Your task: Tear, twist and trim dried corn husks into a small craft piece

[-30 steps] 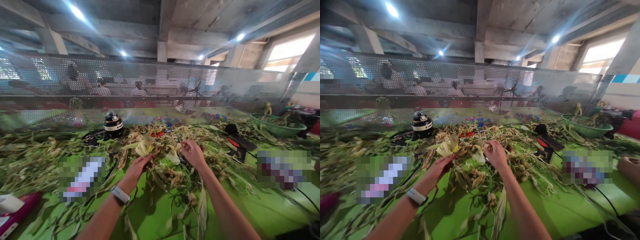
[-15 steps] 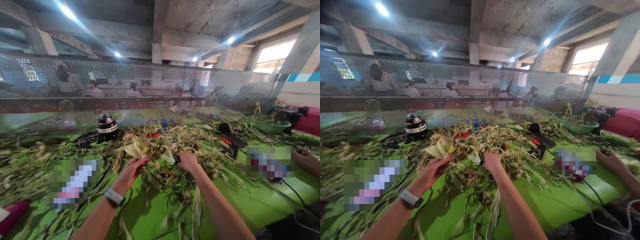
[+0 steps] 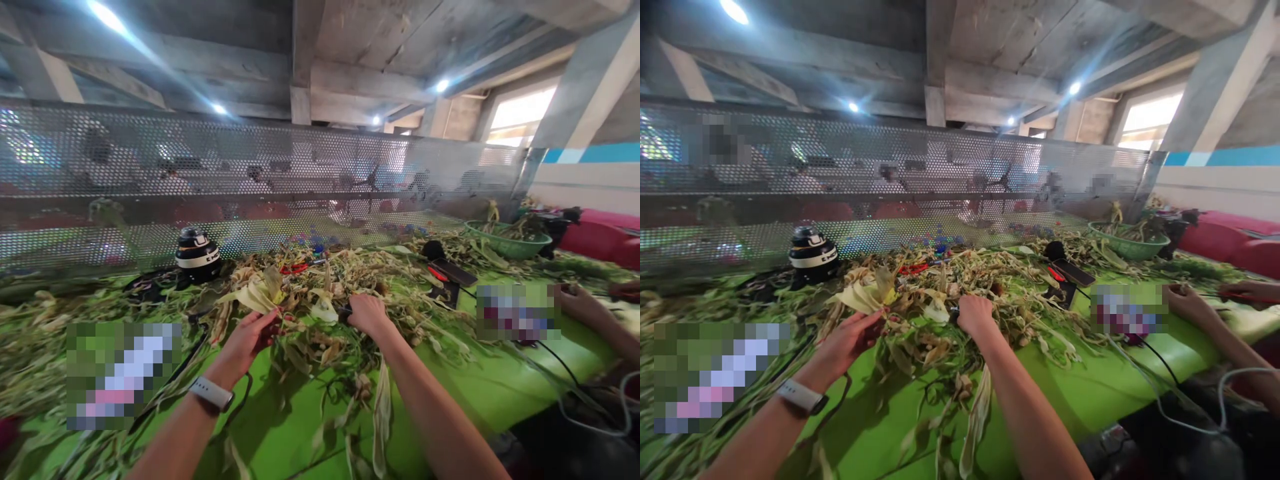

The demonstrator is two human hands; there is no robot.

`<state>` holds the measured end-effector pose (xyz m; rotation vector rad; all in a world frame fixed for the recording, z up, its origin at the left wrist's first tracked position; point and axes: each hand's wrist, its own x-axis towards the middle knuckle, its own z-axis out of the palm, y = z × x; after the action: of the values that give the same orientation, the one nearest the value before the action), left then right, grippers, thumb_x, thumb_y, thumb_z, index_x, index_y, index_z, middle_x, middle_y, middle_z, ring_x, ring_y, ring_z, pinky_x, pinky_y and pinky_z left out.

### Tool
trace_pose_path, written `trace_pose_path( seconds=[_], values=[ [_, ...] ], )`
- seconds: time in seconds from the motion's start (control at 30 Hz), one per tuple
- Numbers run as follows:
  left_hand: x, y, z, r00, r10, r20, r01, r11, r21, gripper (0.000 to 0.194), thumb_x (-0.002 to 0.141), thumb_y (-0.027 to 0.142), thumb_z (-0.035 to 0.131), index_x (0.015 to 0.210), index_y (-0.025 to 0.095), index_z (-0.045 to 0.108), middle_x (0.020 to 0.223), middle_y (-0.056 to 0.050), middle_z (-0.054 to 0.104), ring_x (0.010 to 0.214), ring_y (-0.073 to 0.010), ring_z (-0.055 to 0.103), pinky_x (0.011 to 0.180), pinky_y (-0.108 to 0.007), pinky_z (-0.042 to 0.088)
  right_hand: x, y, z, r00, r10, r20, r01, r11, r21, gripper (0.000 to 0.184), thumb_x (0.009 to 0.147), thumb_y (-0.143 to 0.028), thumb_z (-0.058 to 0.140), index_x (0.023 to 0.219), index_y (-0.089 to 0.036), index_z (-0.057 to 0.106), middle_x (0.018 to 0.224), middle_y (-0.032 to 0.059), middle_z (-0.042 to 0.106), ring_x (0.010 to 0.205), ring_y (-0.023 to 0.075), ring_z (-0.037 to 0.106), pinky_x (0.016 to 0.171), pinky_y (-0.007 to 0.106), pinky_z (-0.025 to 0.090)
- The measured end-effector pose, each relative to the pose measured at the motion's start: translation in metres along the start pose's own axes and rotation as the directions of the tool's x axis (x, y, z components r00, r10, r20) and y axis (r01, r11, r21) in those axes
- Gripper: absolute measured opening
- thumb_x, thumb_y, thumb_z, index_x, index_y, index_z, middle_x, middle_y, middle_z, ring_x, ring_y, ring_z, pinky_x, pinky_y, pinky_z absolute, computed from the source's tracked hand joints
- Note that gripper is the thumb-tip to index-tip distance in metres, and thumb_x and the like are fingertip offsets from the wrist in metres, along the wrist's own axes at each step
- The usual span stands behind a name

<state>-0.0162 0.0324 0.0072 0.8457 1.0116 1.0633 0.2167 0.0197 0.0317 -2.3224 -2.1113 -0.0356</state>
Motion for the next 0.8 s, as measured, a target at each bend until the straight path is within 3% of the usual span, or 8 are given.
trace_pose_path(
  seconds=[0.17, 0.33, 0.53, 0.6, 0.63, 0.7, 0.73, 0.8],
  values=[
    [-0.001, 0.001, 0.001, 1.0, 0.016, 0.024, -0.016, 1.0, -0.005, 0.01, 0.069, 0.017, 0.068, 0.078, 0.017, 0.064, 0.067, 0.0, 0.067, 0.054, -0.0082, 0.059, 0.047, -0.016, 0.041, -0.003, 0.004, -0.005, 0.994, 0.017, -0.11, -0.019, 1.0, -0.017, 0.028, 0.073, -0.009, 0.05, 0.096, -0.015, 0.064, 0.098, 0.0144, 0.067, 0.093, 0.0264, 0.061, 0.074, 0.034, 0.039],
    [-0.005, 0.003, 0.005, 0.996, 0.072, 0.049, -0.073, 0.997, 0.016, 0.012, 0.068, 0.01, 0.068, 0.078, 0.017, 0.066, 0.077, -0.002, 0.068, 0.064, -0.0098, 0.06, 0.055, -0.017, 0.044, -0.002, 0.009, -0.008, 0.972, 0.034, -0.232, -0.041, 0.999, -0.025, 0.023, 0.078, -0.016, 0.048, 0.097, -0.015, 0.061, 0.105, 0.014, 0.063, 0.103, 0.0279, 0.052, 0.081, 0.037, 0.032],
    [0.004, -0.003, -0.001, 0.986, 0.148, 0.08, -0.151, 0.988, 0.033, 0.012, 0.064, 0.012, 0.071, 0.074, 0.017, 0.066, 0.074, -0.001, 0.068, 0.063, -0.0091, 0.059, 0.058, -0.016, 0.044, -0.001, 0.022, -0.011, 0.98, 0.041, -0.197, -0.044, 0.999, -0.012, 0.016, 0.069, -0.025, 0.06, 0.082, -0.017, 0.065, 0.092, 0.0107, 0.067, 0.092, 0.0271, 0.056, 0.075, 0.034, 0.033],
    [0.007, -0.004, -0.003, 0.983, 0.165, 0.08, -0.168, 0.986, 0.025, 0.015, 0.062, 0.015, 0.074, 0.074, 0.017, 0.066, 0.071, -0.001, 0.068, 0.062, -0.0092, 0.059, 0.055, -0.016, 0.043, -0.001, 0.029, -0.014, 0.968, 0.076, -0.241, -0.076, 0.997, 0.009, 0.022, 0.073, -0.029, 0.056, 0.088, -0.016, 0.064, 0.096, 0.0121, 0.066, 0.094, 0.0283, 0.056, 0.074, 0.035, 0.034],
    [0.008, -0.004, -0.004, 0.983, 0.161, 0.087, -0.164, 0.986, 0.021, 0.017, 0.06, 0.017, 0.075, 0.075, 0.017, 0.067, 0.072, -0.002, 0.068, 0.061, -0.0095, 0.059, 0.054, -0.016, 0.042, 0.0, 0.032, -0.016, 0.941, 0.131, -0.313, -0.116, 0.991, 0.065, 0.025, 0.074, -0.032, 0.055, 0.092, -0.017, 0.064, 0.098, 0.0117, 0.066, 0.095, 0.0281, 0.055, 0.074, 0.035, 0.034],
    [0.008, -0.003, -0.005, 0.981, 0.169, 0.096, -0.172, 0.985, 0.015, 0.021, 0.057, 0.021, 0.077, 0.075, 0.016, 0.068, 0.072, -0.002, 0.069, 0.06, -0.0088, 0.059, 0.053, -0.016, 0.041, 0.002, 0.035, -0.018, 0.929, 0.168, -0.329, -0.107, 0.975, 0.197, 0.028, 0.073, -0.036, 0.056, 0.091, -0.017, 0.064, 0.094, 0.01, 0.066, 0.091, 0.0265, 0.057, 0.072, 0.034, 0.036],
    [0.008, -0.002, -0.005, 0.978, 0.184, 0.096, -0.185, 0.983, 0.01, 0.022, 0.057, 0.023, 0.078, 0.075, 0.016, 0.068, 0.071, -0.002, 0.069, 0.06, -0.0085, 0.06, 0.053, -0.016, 0.041, 0.003, 0.035, -0.019, 0.941, 0.15, -0.304, -0.059, 0.956, 0.289, 0.027, 0.072, -0.036, 0.057, 0.089, -0.017, 0.064, 0.09, 0.0087, 0.067, 0.087, 0.0247, 0.058, 0.07, 0.032, 0.037],
    [0.007, 0.0, -0.005, 0.974, 0.206, 0.092, -0.208, 0.978, 0.011, 0.026, 0.055, 0.026, 0.078, 0.076, 0.015, 0.067, 0.073, -0.002, 0.069, 0.059, -0.0083, 0.06, 0.052, -0.015, 0.041, 0.003, 0.032, -0.021, 0.981, -0.011, -0.195, 0.113, 0.846, 0.521, 0.026, 0.072, -0.036, 0.056, 0.086, -0.016, 0.064, 0.083, 0.006, 0.067, 0.079, 0.0203, 0.059, 0.066, 0.028, 0.039]
  ],
)
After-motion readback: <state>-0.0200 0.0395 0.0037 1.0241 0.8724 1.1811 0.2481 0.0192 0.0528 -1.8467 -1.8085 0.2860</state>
